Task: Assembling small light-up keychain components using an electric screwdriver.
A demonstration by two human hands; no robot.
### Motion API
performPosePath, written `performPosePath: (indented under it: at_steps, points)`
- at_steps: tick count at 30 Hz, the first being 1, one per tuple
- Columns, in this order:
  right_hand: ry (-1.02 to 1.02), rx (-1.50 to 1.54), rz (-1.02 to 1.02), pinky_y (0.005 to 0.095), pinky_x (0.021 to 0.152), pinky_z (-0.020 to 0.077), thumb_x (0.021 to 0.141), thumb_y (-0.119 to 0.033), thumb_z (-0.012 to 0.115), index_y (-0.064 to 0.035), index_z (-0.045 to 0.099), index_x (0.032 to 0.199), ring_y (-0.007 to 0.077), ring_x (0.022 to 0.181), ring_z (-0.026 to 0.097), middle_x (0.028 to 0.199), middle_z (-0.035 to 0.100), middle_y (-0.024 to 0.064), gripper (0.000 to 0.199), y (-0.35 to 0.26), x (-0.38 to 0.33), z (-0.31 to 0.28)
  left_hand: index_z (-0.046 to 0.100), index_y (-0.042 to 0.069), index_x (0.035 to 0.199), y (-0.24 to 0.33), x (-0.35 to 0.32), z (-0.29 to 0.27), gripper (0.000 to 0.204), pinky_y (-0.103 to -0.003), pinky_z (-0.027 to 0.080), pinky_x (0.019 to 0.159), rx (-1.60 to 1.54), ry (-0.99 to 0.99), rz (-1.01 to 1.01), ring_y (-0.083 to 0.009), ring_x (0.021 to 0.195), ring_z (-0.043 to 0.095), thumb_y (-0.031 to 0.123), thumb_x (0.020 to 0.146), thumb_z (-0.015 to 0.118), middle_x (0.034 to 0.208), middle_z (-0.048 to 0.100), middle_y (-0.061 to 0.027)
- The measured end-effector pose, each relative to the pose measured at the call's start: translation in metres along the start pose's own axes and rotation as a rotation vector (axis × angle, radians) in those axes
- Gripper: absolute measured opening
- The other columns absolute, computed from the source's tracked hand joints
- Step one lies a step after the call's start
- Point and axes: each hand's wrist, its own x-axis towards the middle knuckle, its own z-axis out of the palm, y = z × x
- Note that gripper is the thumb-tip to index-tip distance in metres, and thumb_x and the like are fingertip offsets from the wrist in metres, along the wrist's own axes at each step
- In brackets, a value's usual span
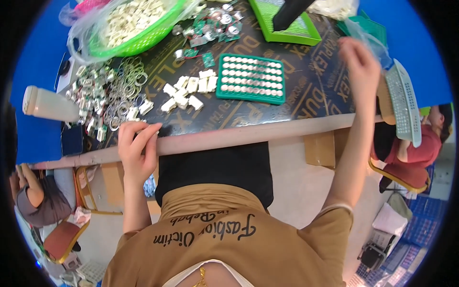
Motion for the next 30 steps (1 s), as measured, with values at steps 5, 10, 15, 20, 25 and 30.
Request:
performPosePath:
  at_steps: [5,10,15,20,25,30]
  points:
    - [-0.156,-0.250,-0.173,0.0303,0.075,0.0453,0.078,-0.001,0.061,-0.0019,0.064,0.087,0.0241,0.084,0.059,0.090,0.061,0.0108,0.010,-0.056,-0.082,0.070,0.066,0.009,0.097,-0.008,-0.002,0.005,0.030,-0.035,0.040,0.072,-0.037,-0.009,0.017,-0.0245,0.079,0.052,0.002,0.068,0.065,0.083,0.056,-0.0051]
    - [-0.006,-0.195,-0.114,0.0297,0.075,0.0449,0.079,0.001,0.060,-0.0025,0.064,0.088,0.0230,0.084,0.058,0.089,0.062,0.0101,0.011,-0.066,-0.105,0.085,0.065,0.009,0.099,-0.006,-0.003,0.004,0.033,-0.034,0.040,0.072,-0.083,-0.018,-0.047,-0.0249,0.079,0.052,0.001,0.068,0.068,0.085,0.058,-0.0053]
    - [0.020,-0.145,-0.107,0.0289,0.076,0.0450,0.080,0.002,0.060,-0.0022,0.064,0.088,0.0217,0.084,0.059,0.090,0.062,0.0096,0.010,-0.071,-0.123,0.086,0.064,0.009,0.098,0.005,-0.004,-0.005,0.030,-0.035,0.040,0.071,-0.072,-0.047,-0.003,-0.0251,0.079,0.051,0.001,0.070,0.066,0.085,0.057,-0.0055]
    - [0.007,-0.066,-0.048,0.0288,0.075,0.0455,0.080,0.003,0.059,-0.0021,0.064,0.088,0.0214,0.084,0.059,0.090,0.062,0.0096,0.011,-0.075,-0.129,0.080,0.064,0.009,0.097,0.002,-0.004,-0.001,0.026,-0.036,0.039,0.070,-0.072,-0.100,-0.031,-0.0249,0.079,0.051,0.001,0.072,0.063,0.085,0.055,-0.0057]
    - [-0.037,-0.035,-0.092,0.0284,0.075,0.0456,0.079,0.003,0.059,-0.0017,0.064,0.088,0.0210,0.084,0.059,0.090,0.062,0.0094,0.012,-0.086,-0.128,0.086,0.064,0.008,0.096,-0.009,0.004,0.000,0.025,-0.036,0.040,0.073,0.100,-0.082,-0.125,-0.0251,0.082,0.051,0.001,0.072,0.063,0.088,0.054,-0.0064]
    - [-0.053,-0.068,-0.069,0.0286,0.073,0.0457,0.078,0.004,0.060,-0.0025,0.064,0.088,0.0210,0.081,0.059,0.086,0.062,0.0089,0.013,-0.089,-0.127,0.093,0.063,0.007,0.098,-0.003,0.020,0.002,0.028,-0.037,0.040,0.075,0.088,-0.058,-0.115,-0.0258,0.085,0.051,0.003,0.070,0.066,0.093,0.055,-0.0074]
